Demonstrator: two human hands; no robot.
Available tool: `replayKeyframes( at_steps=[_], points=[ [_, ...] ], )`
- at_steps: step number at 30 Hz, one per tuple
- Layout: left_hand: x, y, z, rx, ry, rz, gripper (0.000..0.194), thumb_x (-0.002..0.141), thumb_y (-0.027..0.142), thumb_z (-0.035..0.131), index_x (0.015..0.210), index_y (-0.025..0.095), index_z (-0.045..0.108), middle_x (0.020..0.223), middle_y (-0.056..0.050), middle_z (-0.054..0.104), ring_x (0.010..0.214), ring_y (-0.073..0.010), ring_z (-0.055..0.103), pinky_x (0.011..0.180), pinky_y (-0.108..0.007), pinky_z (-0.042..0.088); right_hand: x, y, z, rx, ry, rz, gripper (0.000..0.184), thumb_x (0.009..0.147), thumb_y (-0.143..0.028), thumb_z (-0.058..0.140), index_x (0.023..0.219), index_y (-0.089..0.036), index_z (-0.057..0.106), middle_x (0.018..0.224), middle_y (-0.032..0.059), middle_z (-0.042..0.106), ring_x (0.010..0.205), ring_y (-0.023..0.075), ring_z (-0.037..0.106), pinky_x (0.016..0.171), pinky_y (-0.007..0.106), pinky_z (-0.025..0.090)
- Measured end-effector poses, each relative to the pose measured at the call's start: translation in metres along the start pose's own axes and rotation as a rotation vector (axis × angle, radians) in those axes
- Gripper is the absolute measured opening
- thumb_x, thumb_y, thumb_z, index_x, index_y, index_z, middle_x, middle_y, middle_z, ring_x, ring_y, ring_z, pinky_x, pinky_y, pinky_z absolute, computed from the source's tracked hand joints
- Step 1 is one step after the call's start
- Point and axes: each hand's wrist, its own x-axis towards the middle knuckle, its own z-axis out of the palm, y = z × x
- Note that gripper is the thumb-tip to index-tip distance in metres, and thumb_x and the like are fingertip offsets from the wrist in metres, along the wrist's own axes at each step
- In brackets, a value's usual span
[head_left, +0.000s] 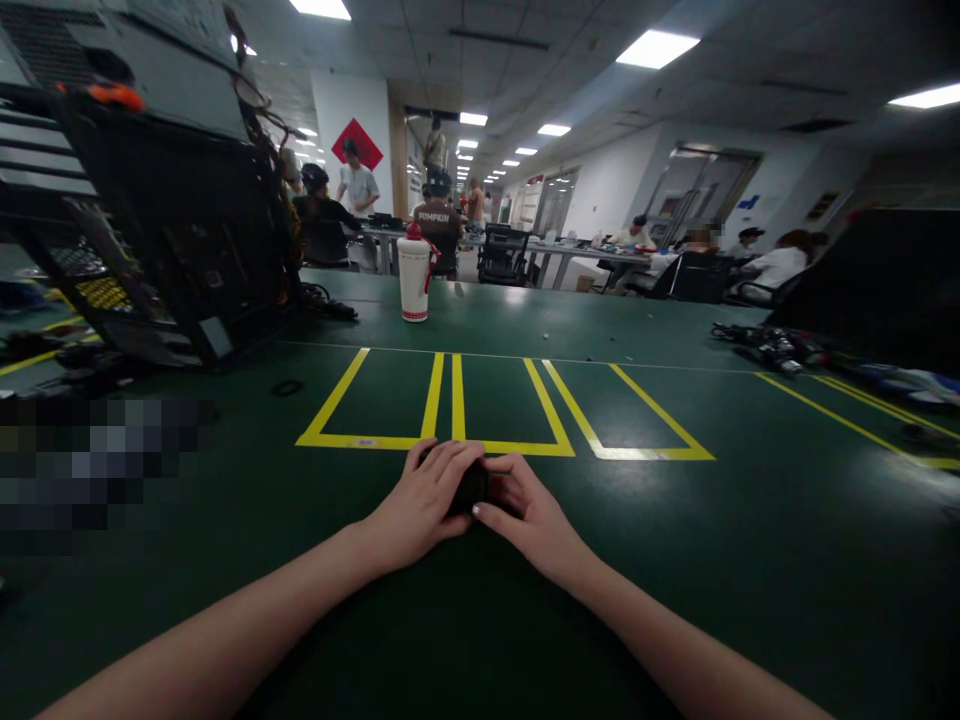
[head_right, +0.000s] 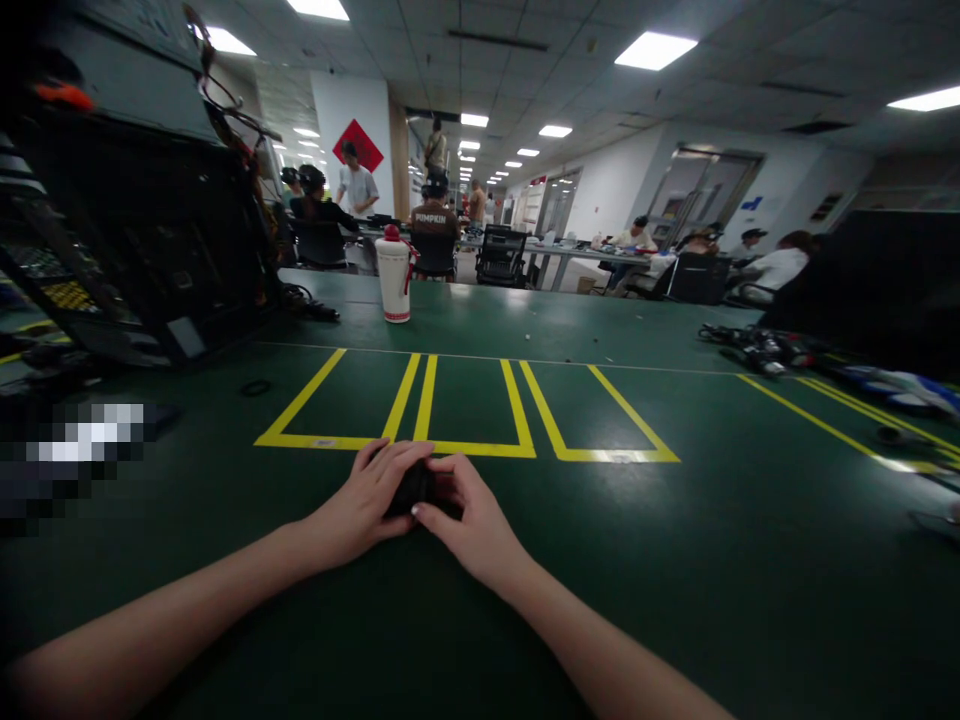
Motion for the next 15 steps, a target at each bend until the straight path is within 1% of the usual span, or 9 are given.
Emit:
replayKeyframes(
  at_steps=[4,7,10,13,15],
  points=[
    [0.0005,0.0023,-0.0025,0.001,-0.007,-0.009,0.062,0.075,0.021,0.054,0.127,0.024,0.020,0.126,-0.007,0.041,0.117,-0.0229,0.038,0.101,-0.047,0.021,0.0017,-0.0003,-0.0003,0.038,0.009,0.008,0.021,0.076,-0.020,0.055,0.096,-0.024,0.048,0.099,0.0012,0.055,0.098,0.0176,0.054,0.087,0.036,0.044],
    [-0.0003,0.0025,-0.0016,-0.005,-0.018,-0.036,0.062,0.076,0.021,0.055,0.127,0.024,0.020,0.126,-0.006,0.041,0.117,-0.0230,0.038,0.101,-0.048,0.020,0.0029,-0.0027,-0.0009,0.020,0.018,0.040,0.026,0.077,-0.020,0.054,0.101,-0.025,0.048,0.105,0.0022,0.054,0.101,0.0182,0.053,0.090,0.037,0.043],
    [-0.0013,0.0018,-0.0013,-0.017,-0.045,-0.051,0.062,0.076,0.021,0.054,0.128,0.023,0.019,0.128,-0.006,0.039,0.118,-0.0232,0.036,0.102,-0.049,0.018,0.0031,-0.0054,-0.0022,0.001,-0.007,0.079,0.031,0.077,-0.020,0.054,0.106,-0.024,0.047,0.109,0.0034,0.053,0.105,0.0183,0.051,0.092,0.037,0.042],
    [-0.0015,0.0015,-0.0023,-0.033,-0.057,-0.055,0.062,0.076,0.020,0.053,0.128,0.024,0.019,0.128,-0.006,0.039,0.118,-0.0233,0.035,0.102,-0.049,0.017,0.0025,-0.0066,-0.0032,0.003,-0.043,0.049,0.030,0.075,-0.017,0.056,0.103,-0.024,0.047,0.107,0.0027,0.053,0.105,0.0178,0.051,0.093,0.037,0.041],
    [-0.0011,0.0018,-0.0028,-0.045,-0.062,-0.061,0.062,0.076,0.020,0.054,0.128,0.024,0.019,0.129,-0.006,0.038,0.118,-0.0234,0.035,0.102,-0.049,0.017,0.0022,-0.0062,-0.0031,-0.004,-0.044,0.019,0.031,0.073,-0.016,0.058,0.101,-0.024,0.047,0.105,0.0018,0.053,0.104,0.0175,0.051,0.094,0.037,0.040]
  ],
)
